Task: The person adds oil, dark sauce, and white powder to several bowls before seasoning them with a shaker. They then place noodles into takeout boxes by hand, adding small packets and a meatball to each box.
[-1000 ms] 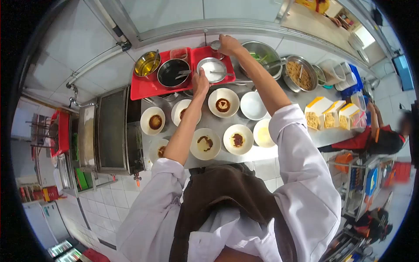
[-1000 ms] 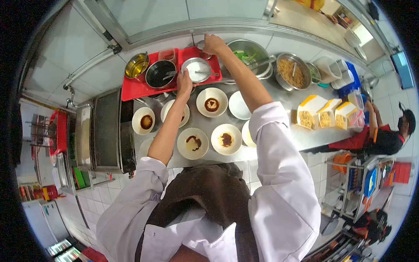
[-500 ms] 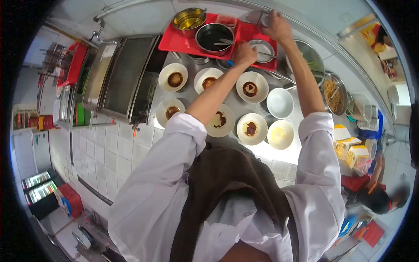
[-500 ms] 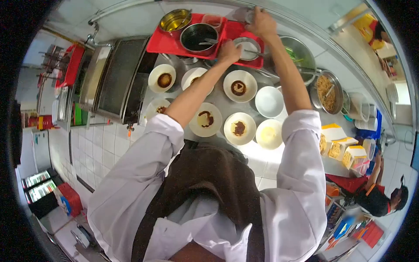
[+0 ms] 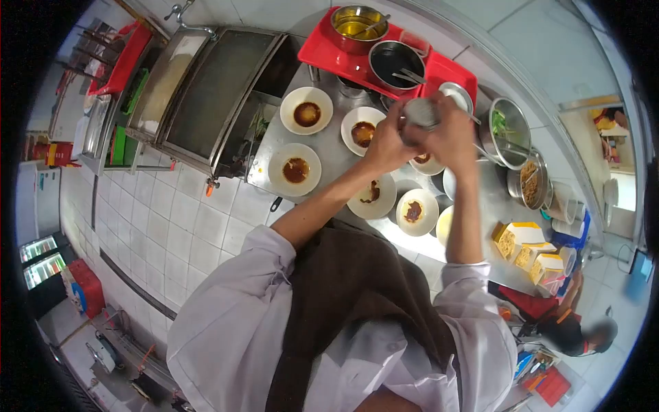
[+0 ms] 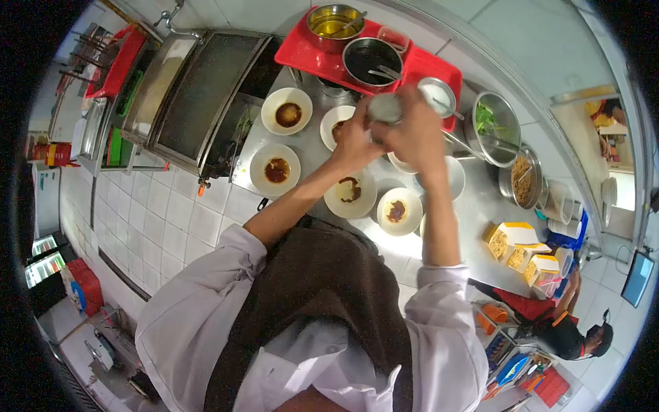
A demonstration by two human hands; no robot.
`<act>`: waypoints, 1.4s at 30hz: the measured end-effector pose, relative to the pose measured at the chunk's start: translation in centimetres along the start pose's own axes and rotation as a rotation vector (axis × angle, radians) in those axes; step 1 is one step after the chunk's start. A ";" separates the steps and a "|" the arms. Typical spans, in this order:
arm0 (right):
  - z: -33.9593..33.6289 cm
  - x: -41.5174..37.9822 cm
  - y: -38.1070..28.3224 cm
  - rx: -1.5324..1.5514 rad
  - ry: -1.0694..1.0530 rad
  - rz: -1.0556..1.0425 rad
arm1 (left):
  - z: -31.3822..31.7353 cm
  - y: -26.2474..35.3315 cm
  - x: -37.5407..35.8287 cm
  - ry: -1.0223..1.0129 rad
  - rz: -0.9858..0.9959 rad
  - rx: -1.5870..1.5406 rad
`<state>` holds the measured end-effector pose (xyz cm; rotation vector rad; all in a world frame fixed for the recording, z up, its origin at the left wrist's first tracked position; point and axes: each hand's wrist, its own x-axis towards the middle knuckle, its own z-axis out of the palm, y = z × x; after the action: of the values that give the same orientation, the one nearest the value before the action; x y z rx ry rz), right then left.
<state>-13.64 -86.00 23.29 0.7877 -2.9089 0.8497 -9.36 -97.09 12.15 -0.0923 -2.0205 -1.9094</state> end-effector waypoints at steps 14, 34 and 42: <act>17.3 -1.0 -5.5 0.136 0.161 -0.152 | -12.1 -14.6 0.1 0.498 -0.942 -1.320; 15.8 -6.1 -1.1 0.295 0.530 -0.028 | -5.4 -11.1 -1.9 0.183 -0.996 -1.215; 10.9 -10.7 2.2 0.215 0.548 0.076 | 1.8 -13.7 -1.7 0.310 -1.195 -1.393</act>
<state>-3.98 -84.90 11.34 0.3688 -2.4010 1.1790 -12.12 -96.19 -1.46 1.1657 -0.0503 -3.2708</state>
